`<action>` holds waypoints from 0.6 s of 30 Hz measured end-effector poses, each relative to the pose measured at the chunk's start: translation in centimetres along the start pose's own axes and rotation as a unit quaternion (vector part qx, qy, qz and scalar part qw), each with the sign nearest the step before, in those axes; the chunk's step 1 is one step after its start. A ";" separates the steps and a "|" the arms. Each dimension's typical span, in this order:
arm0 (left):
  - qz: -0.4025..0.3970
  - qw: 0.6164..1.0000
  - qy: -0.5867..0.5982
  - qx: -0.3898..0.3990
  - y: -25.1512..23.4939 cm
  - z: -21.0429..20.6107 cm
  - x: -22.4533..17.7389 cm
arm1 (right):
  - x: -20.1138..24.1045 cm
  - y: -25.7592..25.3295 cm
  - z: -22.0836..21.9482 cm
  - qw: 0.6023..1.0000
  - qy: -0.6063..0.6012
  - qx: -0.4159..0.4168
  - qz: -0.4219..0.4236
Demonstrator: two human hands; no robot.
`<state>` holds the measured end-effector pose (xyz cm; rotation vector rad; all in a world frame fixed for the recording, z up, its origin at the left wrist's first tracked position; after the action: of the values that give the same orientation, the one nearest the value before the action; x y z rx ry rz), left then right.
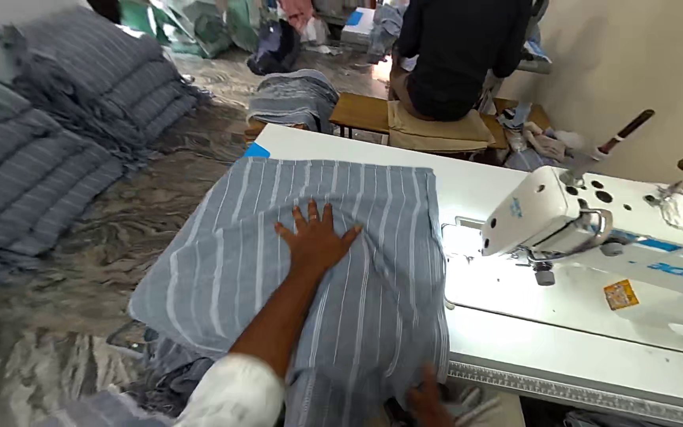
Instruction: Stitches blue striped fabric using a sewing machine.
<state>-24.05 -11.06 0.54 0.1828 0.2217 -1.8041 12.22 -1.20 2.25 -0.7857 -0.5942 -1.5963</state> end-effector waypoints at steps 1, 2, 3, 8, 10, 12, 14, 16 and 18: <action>0.008 0.999 0.043 -0.013 -3.0 0.5 0.2 | 3.3 -1.7 -2.1 0.998 0.026 0.017 0.047; 0.008 0.993 0.113 -0.037 -5.6 1.7 0.5 | 5.9 -3.7 -4.6 0.993 0.074 0.040 0.087; 0.004 0.975 0.211 -0.068 -7.5 3.4 0.8 | 7.5 -6.0 -7.1 0.983 0.135 0.048 0.116; -0.036 0.959 0.260 -0.111 -6.4 11.5 8.4 | 4.2 -19.8 -9.2 0.942 0.288 0.074 0.153; 0.025 0.980 0.172 -0.098 -2.0 13.6 15.8 | 1.6 -25.7 -4.3 0.931 0.334 0.074 0.128; 0.142 0.977 0.144 -0.070 3.2 14.2 24.5 | -0.5 -31.1 1.4 0.926 0.369 0.037 0.077; 0.251 0.952 0.176 -0.003 8.3 12.3 29.8 | 0.4 -32.7 5.0 0.930 0.364 0.008 0.046; 0.331 0.898 0.277 0.081 11.2 8.5 30.9 | 4.5 -29.9 3.9 0.937 0.345 0.020 0.062; 0.360 0.835 0.402 0.104 11.7 5.3 30.6 | 9.6 -23.0 -1.8 0.951 0.272 0.112 0.094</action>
<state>-20.09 -43.85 -2.30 1.0485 0.4731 -0.9011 -11.37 -4.81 9.53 -0.2030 -0.2799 -1.4514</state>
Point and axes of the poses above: each hand's wrist, its own y-axis away from the middle knuckle, its own z-axis out of the back of the hand, x = y × z, the point moved 9 cm from there along -y, towards the middle knuckle, and after that the axes turned 3 degrees about -x, right-handed, at the moved point
